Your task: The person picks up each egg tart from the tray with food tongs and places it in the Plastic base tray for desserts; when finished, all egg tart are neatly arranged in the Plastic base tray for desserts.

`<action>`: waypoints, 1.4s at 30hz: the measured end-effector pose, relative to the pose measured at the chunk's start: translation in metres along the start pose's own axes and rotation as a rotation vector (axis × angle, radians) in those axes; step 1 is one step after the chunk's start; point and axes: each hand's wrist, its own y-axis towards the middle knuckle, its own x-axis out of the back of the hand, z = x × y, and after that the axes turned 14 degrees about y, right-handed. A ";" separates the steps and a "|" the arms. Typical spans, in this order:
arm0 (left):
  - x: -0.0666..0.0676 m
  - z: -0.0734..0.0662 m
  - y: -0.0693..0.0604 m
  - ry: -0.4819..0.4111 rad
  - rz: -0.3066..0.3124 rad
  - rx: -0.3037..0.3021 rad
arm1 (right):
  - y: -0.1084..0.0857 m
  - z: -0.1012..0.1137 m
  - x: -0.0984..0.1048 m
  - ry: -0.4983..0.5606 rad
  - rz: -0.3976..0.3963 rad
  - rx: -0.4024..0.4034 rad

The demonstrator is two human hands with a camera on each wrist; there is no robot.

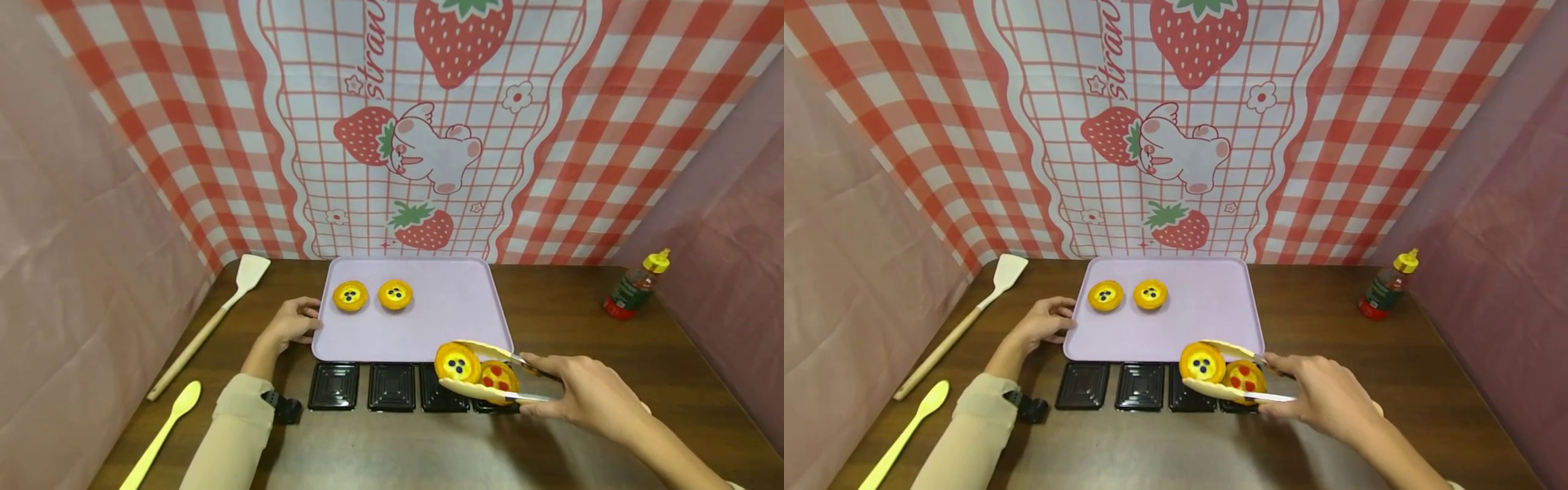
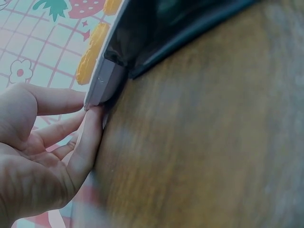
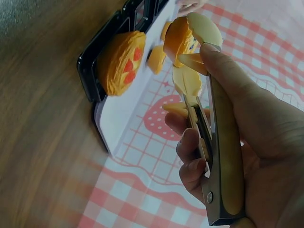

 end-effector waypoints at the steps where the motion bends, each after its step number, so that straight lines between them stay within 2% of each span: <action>1: 0.000 0.000 0.000 -0.005 0.001 0.001 | -0.001 0.001 -0.001 -0.002 0.002 0.009; 10: 0.000 0.001 0.000 -0.017 0.008 -0.006 | 0.000 0.005 -0.012 -0.010 0.053 0.003; 15: -0.001 0.001 0.000 -0.019 0.012 -0.010 | 0.002 0.006 -0.021 -0.024 0.105 -0.049; 20: -0.002 0.002 0.000 -0.019 0.012 -0.009 | 0.001 0.005 -0.027 -0.022 0.131 -0.068; 28: -0.001 0.001 0.000 -0.007 0.012 -0.015 | -0.002 0.003 -0.033 -0.003 0.109 -0.074; 35: 0.000 0.001 -0.001 -0.012 0.012 -0.018 | 0.000 0.010 -0.032 -0.025 0.080 -0.127; 42: 0.000 0.001 -0.001 -0.005 0.010 -0.012 | 0.001 0.015 -0.031 -0.040 0.050 -0.135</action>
